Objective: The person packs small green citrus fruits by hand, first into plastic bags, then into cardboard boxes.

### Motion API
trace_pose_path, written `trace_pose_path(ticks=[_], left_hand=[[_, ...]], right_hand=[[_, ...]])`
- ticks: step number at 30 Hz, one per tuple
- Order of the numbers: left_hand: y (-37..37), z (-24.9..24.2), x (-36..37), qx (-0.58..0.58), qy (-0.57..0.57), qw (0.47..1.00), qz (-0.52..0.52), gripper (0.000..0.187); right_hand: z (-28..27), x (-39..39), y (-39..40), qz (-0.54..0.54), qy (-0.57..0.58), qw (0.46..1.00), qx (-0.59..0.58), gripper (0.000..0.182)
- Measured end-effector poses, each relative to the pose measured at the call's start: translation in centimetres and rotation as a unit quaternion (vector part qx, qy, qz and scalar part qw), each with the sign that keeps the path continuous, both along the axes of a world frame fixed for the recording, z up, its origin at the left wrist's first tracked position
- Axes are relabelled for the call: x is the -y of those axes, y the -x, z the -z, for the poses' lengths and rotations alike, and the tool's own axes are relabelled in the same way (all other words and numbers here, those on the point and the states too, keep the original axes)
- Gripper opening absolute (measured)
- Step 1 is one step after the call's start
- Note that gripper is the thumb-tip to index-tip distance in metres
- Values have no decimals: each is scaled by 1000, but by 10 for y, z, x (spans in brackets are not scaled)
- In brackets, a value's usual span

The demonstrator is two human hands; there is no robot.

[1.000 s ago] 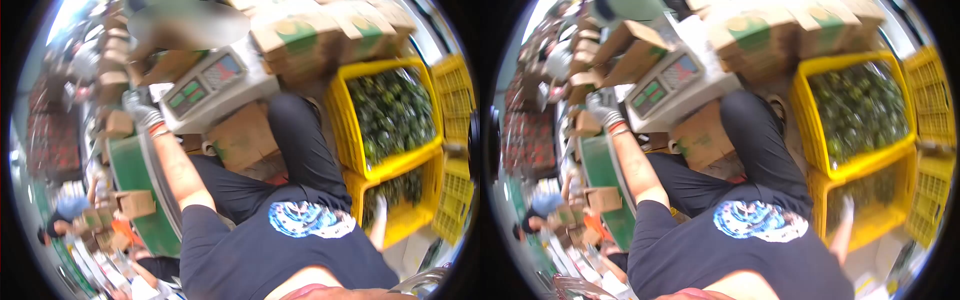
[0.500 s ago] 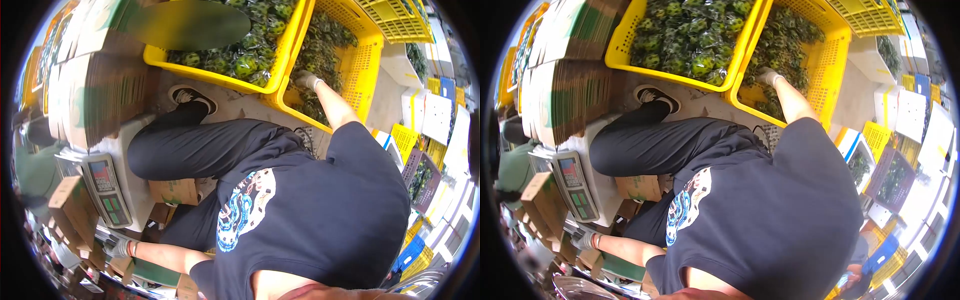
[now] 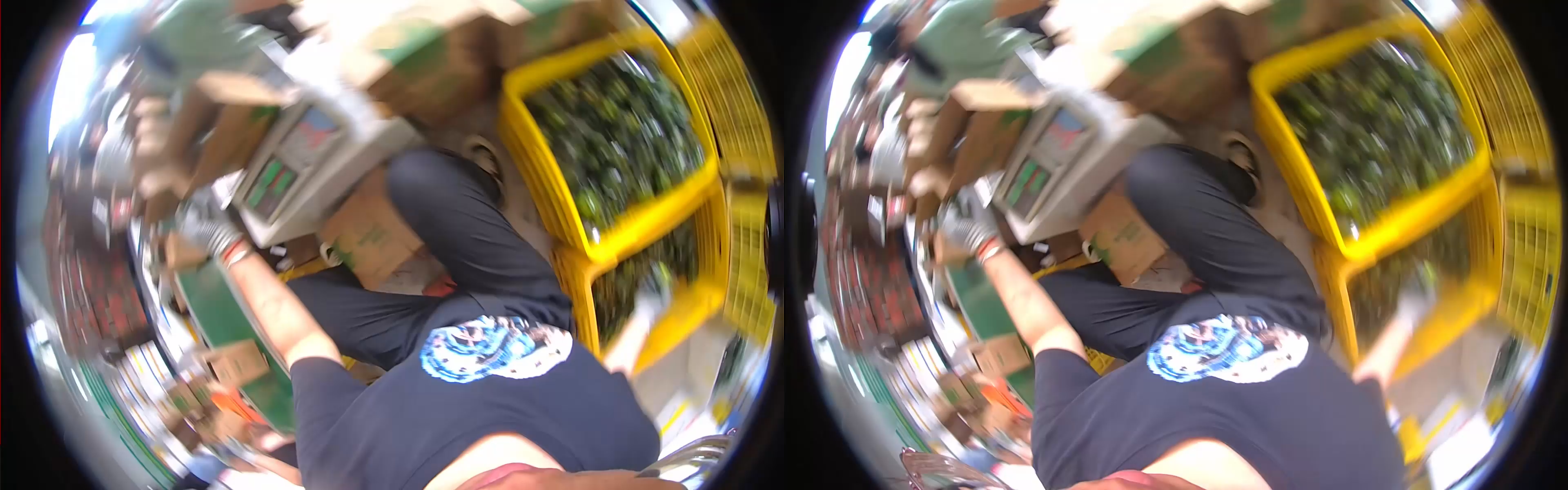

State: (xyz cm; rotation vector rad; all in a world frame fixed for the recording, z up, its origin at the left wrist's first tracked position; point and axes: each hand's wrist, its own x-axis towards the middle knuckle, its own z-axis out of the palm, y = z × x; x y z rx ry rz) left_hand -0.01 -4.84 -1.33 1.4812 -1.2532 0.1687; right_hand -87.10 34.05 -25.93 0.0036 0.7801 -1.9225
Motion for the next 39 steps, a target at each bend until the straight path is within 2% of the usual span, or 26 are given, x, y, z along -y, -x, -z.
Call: trace_pose_path(ticks=[1, 2, 3, 6, 8, 9, 10, 11, 12, 13, 14, 15, 17, 19, 20, 21, 22, 23, 25, 26, 27, 29, 30, 31, 33, 39], left_hand=[[-10, -4, 2, -318, 63, 944, 57, 16], [0, -9, 4, -317, 110, 941, 40, 23], [4, -8, 5, -326, 153, 932, 30, 31], [22, -15, 4, -292, 165, 941, 41, 39], [26, -9, 10, -246, 146, 958, 13, 37], [7, -4, 16, -152, 126, 980, -16, 34], [13, -4, 16, -104, 100, 989, -39, 33], [26, -8, 15, -55, 73, 994, -62, 33], [31, -18, 9, -59, 22, 997, -40, 33], [41, -24, 7, -132, 30, 990, -33, 34], [41, -25, 7, -93, 39, 994, -42, 35], [40, -26, 8, -54, 47, 996, -50, 36], [35, -22, 12, -36, 53, 997, -53, 38], [31, -17, 11, 6, 35, 997, -74, 44], [32, -19, 7, -23, 12, 997, -71, 46], [33, -21, 6, -50, -9, 997, -65, 48], [30, -21, 8, 25, 3, 997, -77, 51], [31, -25, 8, -29, 46, 998, -30, 52], [37, -37, -1, -135, 130, 980, 60, 54], [41, -60, -14, -171, 77, 980, 67, 56], [30, -49, -14, -117, 92, 989, -1, 52], [19, -43, -24, -164, 104, 981, 0, 47], [14, -46, -31, -119, 108, 987, -32, 42], [11, -47, -36, -166, 113, 979, -27, 43], [9, -47, -47, -246, 135, 960, 7, 42], [-4, -52, -60, -147, 92, 983, -59, 41]], right_hand=[[-30, 11, 10, 3, 195, 981, -4, 37], [-74, 31, -8, -30, 184, 981, -61, 41], [-136, 86, -63, -96, 327, 937, -76, 48], [-169, 170, -44, -110, 135, 948, -268, 55], [-248, 270, -168, -135, 49, 845, -515, 53], [-304, 315, -249, -180, 47, 835, -517, 54], [-330, 347, -303, -219, 48, 830, -511, 56], [-335, 378, -338, -282, 62, 751, -593, 55], [-350, 394, -390, -306, 137, 709, -621, 52], [-364, 406, -443, -314, 239, 670, -628, 49], [-374, 418, -489, -304, 336, 634, -627, 46], [-383, 430, -534, -262, 422, 591, -636, 44], [-392, 465, -608, -76, 538, 430, -721, 45], [-366, 501, -654, -74, 410, 338, -844, 42], [-355, 510, -662, -23, 342, 311, -887, 36], [-357, 510, -664, -71, 331, 347, -875, 32], [-358, 505, -656, -47, 353, 367, -859, 30], [-364, 495, -645, -24, 375, 382, -844, 28], [-365, 485, -628, -111, 373, 416, -822, 25], [-366, 480, -620, -156, 367, 435, -807, 23], [-368, 475, -613, -166, 385, 440, -794, 20], [-369, 472, -605, -158, 416, 442, -779, 19], [-373, 471, -604, -173, 416, 436, -779, 18], [-374, 471, -601, -197, 419, 413, -784, 25], [-384, 464, -606, -238, 428, 387, -781, 27], [-407, 447, -631, -227, 453, 399, -764, 14]])
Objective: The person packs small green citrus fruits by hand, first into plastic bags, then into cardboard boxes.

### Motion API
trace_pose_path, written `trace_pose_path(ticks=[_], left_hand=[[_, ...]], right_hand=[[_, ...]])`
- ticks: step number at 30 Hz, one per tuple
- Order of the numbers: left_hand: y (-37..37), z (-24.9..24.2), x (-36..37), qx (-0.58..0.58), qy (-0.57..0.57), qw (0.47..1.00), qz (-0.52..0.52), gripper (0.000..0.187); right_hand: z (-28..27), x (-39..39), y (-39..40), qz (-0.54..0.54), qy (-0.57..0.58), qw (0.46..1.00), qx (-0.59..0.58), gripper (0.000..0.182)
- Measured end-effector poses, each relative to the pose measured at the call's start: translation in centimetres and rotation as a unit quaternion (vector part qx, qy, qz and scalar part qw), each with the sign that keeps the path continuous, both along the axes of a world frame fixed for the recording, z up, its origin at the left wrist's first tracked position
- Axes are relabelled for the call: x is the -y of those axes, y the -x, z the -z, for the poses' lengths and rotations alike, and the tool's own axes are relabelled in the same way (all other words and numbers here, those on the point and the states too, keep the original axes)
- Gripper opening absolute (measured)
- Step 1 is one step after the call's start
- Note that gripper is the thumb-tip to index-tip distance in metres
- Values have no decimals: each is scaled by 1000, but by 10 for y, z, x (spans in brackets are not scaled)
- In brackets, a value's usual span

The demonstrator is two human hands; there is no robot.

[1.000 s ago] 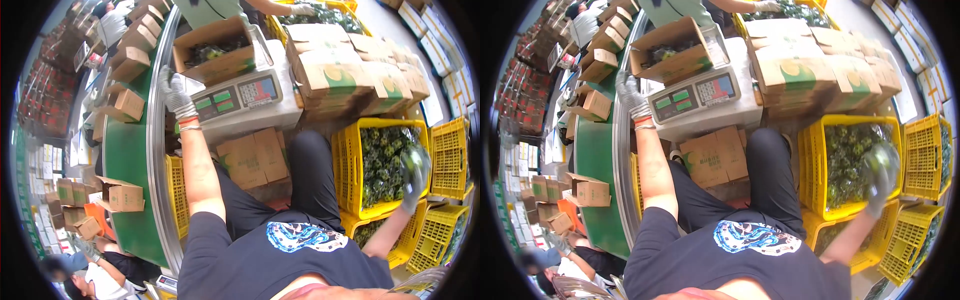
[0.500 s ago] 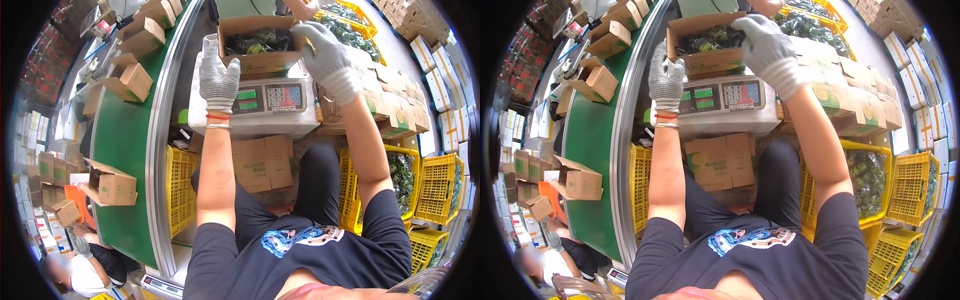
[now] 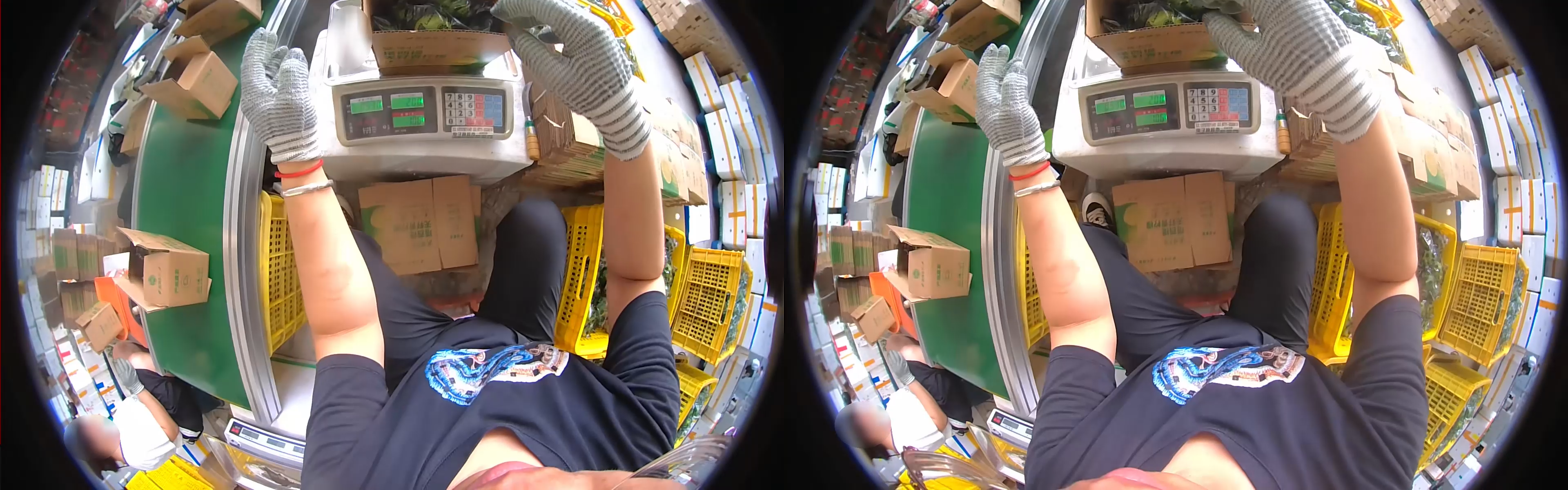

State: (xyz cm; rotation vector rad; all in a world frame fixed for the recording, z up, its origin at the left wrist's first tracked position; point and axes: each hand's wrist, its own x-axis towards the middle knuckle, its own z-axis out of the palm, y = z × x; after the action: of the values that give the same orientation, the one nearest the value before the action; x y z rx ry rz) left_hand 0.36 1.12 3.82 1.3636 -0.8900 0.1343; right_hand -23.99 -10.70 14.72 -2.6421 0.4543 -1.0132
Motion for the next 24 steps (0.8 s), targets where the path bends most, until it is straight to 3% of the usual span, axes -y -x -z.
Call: trace_pose_path(ticks=[1, 4, 5, 8, 10, 12, 14, 15, 16, 18, 19, 20, 24], left_hand=[[-1, 2, 2, -13, 21, 999, 22, 41], [-5, 7, 12, -53, 77, 992, 82, 42], [-5, 8, 17, -65, 91, 989, 99, 42], [-7, 15, 33, -112, 117, 976, 149, 43], [-3, 15, 48, -150, 134, 961, 189, 43], [8, 13, 62, -87, 100, 970, 202, 41], [17, 5, 68, 133, -74, 982, 114, 39], [21, 10, 75, 69, -64, 986, 135, 39], [23, 18, 82, 7, -61, 985, 159, 39], [23, 24, 86, -6, -33, 985, 171, 40], [19, 20, 82, 21, -90, 981, 173, 41], [16, 16, 80, 50, -145, 974, 168, 43], [18, 16, 80, 183, -165, 963, 110, 48]], right_hand=[[1, 3, -3, -5, -34, 999, 0, 16], [-13, 13, -19, 3, 86, 991, -101, 15], [-7, 27, -28, 2, 23, 993, -114, 17], [-4, 45, -62, 115, 3, 968, -223, 20], [-9, 50, -85, 193, 40, 904, -379, 27], [15, 78, -101, 186, 51, 862, -468, 32], [80, 133, -130, 186, 56, 899, -392, 44], [70, 117, -113, 218, -53, 920, -322, 27], [58, 116, -113, 154, 1, 888, -433, 31], [33, 85, -101, 199, -14, 883, -425, 27], [45, 90, -96, 147, 3, 927, -344, 27], [49, 88, -93, 138, -24, 937, -320, 28], [56, 84, -100, 140, -124, 939, -288, 32]])
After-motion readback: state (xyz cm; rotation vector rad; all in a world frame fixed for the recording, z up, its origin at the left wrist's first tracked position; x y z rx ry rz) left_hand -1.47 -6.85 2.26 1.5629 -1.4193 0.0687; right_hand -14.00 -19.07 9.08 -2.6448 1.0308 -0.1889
